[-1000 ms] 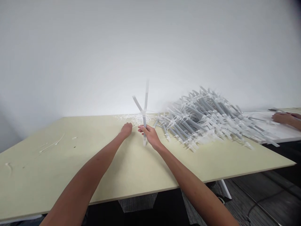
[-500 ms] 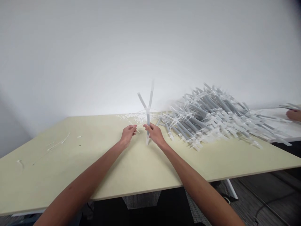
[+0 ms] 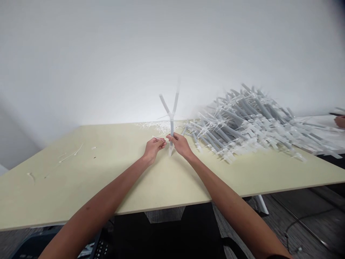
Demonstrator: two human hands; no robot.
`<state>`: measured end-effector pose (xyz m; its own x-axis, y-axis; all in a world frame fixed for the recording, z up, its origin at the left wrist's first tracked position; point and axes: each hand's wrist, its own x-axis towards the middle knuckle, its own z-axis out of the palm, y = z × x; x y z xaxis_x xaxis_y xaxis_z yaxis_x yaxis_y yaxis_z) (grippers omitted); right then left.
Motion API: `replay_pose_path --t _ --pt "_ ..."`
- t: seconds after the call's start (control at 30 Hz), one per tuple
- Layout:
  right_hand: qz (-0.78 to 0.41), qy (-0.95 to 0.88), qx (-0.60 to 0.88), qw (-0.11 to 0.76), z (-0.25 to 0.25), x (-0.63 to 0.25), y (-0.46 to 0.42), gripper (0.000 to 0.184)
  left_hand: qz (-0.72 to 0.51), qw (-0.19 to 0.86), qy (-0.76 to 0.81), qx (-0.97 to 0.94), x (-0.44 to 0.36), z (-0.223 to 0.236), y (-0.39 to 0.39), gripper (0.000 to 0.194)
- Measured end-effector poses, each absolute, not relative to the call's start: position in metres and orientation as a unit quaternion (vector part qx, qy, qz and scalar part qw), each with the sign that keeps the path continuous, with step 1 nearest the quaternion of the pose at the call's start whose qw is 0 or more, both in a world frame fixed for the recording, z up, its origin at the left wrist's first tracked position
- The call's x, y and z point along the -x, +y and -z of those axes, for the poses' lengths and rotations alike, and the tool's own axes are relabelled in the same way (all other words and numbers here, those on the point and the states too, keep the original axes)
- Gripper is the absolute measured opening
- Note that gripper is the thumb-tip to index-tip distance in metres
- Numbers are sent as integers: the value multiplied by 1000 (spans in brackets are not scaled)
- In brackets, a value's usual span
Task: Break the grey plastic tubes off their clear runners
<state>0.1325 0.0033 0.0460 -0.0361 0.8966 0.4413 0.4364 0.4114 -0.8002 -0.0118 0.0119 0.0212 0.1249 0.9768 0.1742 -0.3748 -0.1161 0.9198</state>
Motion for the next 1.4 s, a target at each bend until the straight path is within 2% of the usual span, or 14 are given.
replay_pose_path --t 0.13,0.27,0.5,1.07,1.4 --pt "-180 -697 499 482 -48 -134 4 35 -525 612 319 -498 12 -19 10 28" --pt "-133 -720 532 426 -52 -143 6 41 -494 595 336 -538 14 -18 10 32" --pt "-171 -735 546 363 -55 -155 8 39 -467 575 354 -570 15 -18 8 37" --pt "-179 -729 523 402 -46 -142 7 38 -465 588 355 -559 9 -22 2 38" --pt "-209 -722 527 396 -48 -143 6 38 -495 541 356 -580 12 -24 7 31"
